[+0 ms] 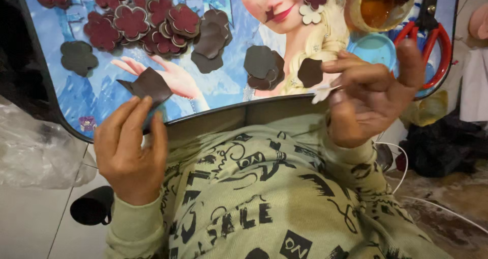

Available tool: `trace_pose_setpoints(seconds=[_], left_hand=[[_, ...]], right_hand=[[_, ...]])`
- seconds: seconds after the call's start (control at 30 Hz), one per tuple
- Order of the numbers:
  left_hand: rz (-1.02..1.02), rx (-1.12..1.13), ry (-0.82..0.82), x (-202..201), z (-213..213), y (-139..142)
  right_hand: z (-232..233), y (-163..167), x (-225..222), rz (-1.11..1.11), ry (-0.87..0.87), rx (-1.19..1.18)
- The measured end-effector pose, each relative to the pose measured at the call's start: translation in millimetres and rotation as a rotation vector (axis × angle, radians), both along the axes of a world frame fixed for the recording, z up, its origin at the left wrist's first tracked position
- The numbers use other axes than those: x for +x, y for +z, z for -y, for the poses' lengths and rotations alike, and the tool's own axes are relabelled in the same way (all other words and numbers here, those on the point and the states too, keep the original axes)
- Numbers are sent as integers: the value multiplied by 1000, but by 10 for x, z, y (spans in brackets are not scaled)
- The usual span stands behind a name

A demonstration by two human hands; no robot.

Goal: The person sits on the floor with a lap desk covered in flower-shaped fabric cutouts. They pick up flower pieces, dip or press them against adhesive in a cup, and press layered flower pieces together by hand, stacking the assembled flowers on the desk.

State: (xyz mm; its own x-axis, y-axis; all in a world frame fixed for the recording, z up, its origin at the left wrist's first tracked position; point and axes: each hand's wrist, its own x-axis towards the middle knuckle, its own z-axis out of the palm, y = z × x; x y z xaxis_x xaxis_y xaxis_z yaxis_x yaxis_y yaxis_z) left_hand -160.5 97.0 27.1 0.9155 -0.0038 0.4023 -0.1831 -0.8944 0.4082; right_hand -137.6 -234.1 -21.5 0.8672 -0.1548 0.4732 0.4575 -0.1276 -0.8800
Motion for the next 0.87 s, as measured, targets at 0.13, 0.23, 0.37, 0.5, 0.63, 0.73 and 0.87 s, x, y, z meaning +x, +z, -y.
trace_pose_setpoints(seconds=[0.13, 0.23, 0.37, 0.5, 0.63, 0.73, 0.87], left_hand=[[67, -44, -237, 131, 244, -26], [68, -146, -529, 353, 506, -77], [46, -117, -611, 647, 814, -116], [-39, -194, -604, 743, 851, -105], [-63, -226, -603, 743, 820, -87], [-56, -200, -594, 738, 825, -97], [-56, -193, -610, 765, 816, -112]], right_hand=[[125, 51, -47, -23, -176, 75], [180, 144, -95, -77, -236, 70], [135, 169, -115, -160, -309, 161], [121, 99, -105, -230, -288, 235], [54, -12, -139, -254, -136, 227], [19, -76, -187, -235, -51, 202], [-52, -137, -171, -242, 8, 228]])
